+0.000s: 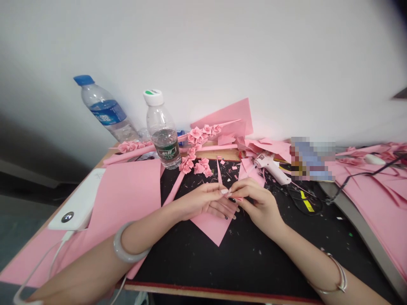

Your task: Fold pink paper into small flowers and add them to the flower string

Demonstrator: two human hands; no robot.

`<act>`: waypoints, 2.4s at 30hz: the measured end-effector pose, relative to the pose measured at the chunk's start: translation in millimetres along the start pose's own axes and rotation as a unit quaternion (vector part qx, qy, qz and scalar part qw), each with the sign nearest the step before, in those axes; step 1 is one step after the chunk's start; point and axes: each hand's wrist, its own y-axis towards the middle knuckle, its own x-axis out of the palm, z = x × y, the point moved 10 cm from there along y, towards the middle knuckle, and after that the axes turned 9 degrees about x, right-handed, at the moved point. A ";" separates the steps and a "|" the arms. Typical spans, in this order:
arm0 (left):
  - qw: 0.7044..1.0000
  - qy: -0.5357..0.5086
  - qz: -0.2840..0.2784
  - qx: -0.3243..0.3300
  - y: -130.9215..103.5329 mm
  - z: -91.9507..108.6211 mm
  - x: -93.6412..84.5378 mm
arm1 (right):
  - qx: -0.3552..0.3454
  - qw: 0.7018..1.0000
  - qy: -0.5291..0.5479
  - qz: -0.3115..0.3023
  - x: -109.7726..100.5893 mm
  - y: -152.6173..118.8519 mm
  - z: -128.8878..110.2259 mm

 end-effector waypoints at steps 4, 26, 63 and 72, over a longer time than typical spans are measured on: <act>1.000 -0.022 -0.002 -0.006 0.7 -3.0 -3.7 | -0.003 1.000 0.003 -0.003 1.8 1.9 0.2; 0.986 -0.006 0.113 0.122 3.8 19.2 -27.6 | -0.034 0.995 -0.095 -0.006 1.3 3.1 1.0; 0.981 0.136 0.060 0.123 3.0 16.7 -14.3 | 0.178 0.971 0.148 -0.051 19.2 3.0 43.9; 0.986 0.109 0.055 0.111 3.4 15.8 -14.6 | 0.189 0.968 0.158 -0.049 18.2 3.5 43.1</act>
